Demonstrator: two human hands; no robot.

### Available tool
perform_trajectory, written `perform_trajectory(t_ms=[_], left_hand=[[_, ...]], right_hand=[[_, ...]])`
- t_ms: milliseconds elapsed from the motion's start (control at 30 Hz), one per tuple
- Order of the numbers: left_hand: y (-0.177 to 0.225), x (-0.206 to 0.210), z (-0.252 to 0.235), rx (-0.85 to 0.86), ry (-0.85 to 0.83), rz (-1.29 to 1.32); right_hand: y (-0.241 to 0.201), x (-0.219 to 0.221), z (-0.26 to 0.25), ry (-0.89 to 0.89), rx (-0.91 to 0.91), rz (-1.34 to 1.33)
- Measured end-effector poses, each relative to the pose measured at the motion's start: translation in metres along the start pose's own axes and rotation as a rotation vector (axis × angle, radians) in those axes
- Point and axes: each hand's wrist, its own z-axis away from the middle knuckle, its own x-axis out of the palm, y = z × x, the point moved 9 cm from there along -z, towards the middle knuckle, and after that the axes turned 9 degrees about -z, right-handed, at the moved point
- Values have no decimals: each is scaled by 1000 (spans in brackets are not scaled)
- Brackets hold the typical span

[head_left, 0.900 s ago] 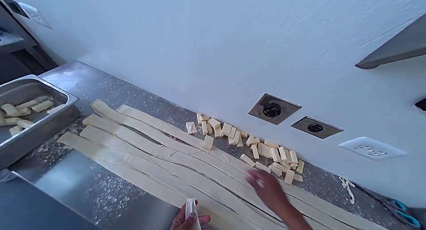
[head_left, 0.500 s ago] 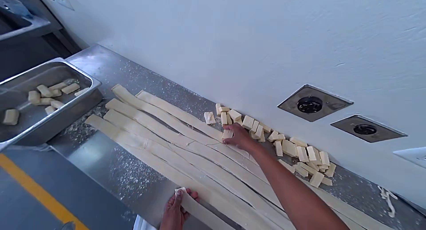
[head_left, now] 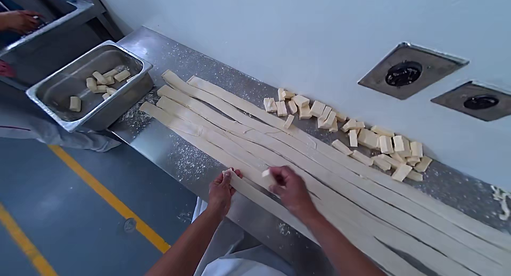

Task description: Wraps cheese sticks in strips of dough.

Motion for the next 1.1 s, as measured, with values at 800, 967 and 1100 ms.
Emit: perform_trajectory(t_ms=[800, 967, 1100], left_hand=[[49, -8, 1, 577, -217, -323], [44, -21, -21, 251, -143, -204], [65, -35, -15, 459, -162, -571]], right_hand=[[7, 98, 3, 173, -145, 299], [8, 98, 3, 147, -85, 256], [10, 95, 2, 153, -54, 166]])
